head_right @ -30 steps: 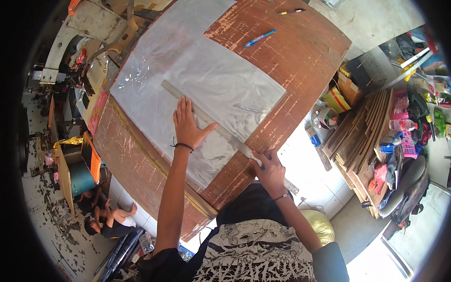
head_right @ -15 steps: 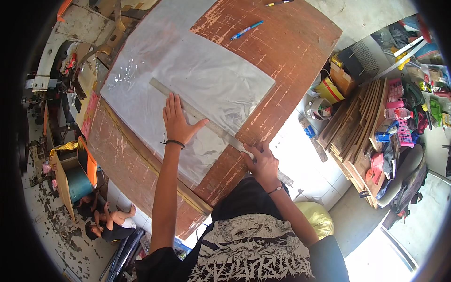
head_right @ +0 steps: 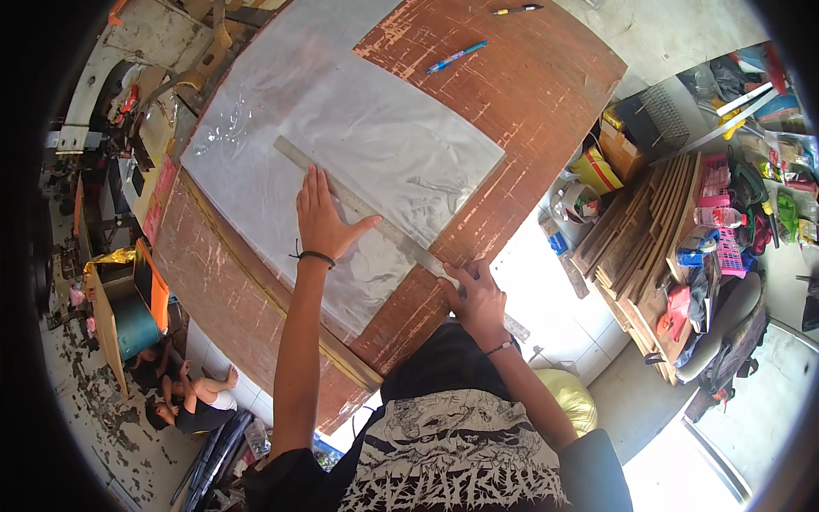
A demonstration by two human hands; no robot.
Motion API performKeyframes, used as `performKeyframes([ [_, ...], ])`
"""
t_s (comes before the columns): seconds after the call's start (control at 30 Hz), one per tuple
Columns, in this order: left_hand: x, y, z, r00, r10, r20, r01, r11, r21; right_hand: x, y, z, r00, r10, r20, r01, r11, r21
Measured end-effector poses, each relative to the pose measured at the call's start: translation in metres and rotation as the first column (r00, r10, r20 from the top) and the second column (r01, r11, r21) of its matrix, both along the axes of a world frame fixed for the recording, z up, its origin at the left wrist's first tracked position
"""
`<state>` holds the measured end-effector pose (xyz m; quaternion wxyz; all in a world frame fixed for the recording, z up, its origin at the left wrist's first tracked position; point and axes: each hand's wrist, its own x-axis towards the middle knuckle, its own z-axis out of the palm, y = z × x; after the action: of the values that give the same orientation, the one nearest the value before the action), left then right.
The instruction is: The person aligns a metal ruler across a translucent plastic sheet on a wooden table and marks lines on the sheet with a black marker.
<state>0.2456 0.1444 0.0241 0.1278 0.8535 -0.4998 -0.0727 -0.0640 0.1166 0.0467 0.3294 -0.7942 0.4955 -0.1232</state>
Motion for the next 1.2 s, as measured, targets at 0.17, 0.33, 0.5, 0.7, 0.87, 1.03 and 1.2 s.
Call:
performKeyframes([
  [0.17,0.009,0.001,0.004,0.999,0.011,-0.041,-0.011,1.000,-0.011,-0.001,0.001,-0.003,1.000,0.011,0.009,-0.011,1.000,-0.027],
  [0.33,0.022,-0.009,0.016,0.989,0.016,-0.145,-0.019,1.000,-0.022,-0.003,-0.001,-0.003,1.000,0.016,0.000,-0.016,1.000,-0.019],
  [0.5,0.024,-0.018,0.019,0.998,0.029,-0.047,-0.022,0.990,0.140,0.000,-0.004,0.006,0.997,0.057,-0.053,-0.061,0.995,-0.077],
  [0.7,0.023,-0.032,0.022,0.996,0.044,-0.076,-0.023,0.967,0.252,-0.024,-0.051,0.012,0.936,0.290,-0.200,-0.299,0.954,-0.014],
  [0.87,0.022,-0.030,0.015,0.995,0.044,-0.094,-0.026,0.984,0.178,0.010,-0.220,0.022,0.958,0.205,-0.203,-0.269,0.885,-0.379],
  [1.03,0.019,-0.027,0.015,0.992,0.065,-0.111,-0.044,0.981,0.189,0.092,-0.417,0.001,0.884,0.397,-0.246,-0.457,0.628,-0.630],
  [1.2,0.023,-0.010,0.017,0.990,0.115,-0.080,-0.096,0.972,0.215,0.174,-0.526,-0.034,0.888,0.145,-0.436,-0.397,0.719,-0.570],
])
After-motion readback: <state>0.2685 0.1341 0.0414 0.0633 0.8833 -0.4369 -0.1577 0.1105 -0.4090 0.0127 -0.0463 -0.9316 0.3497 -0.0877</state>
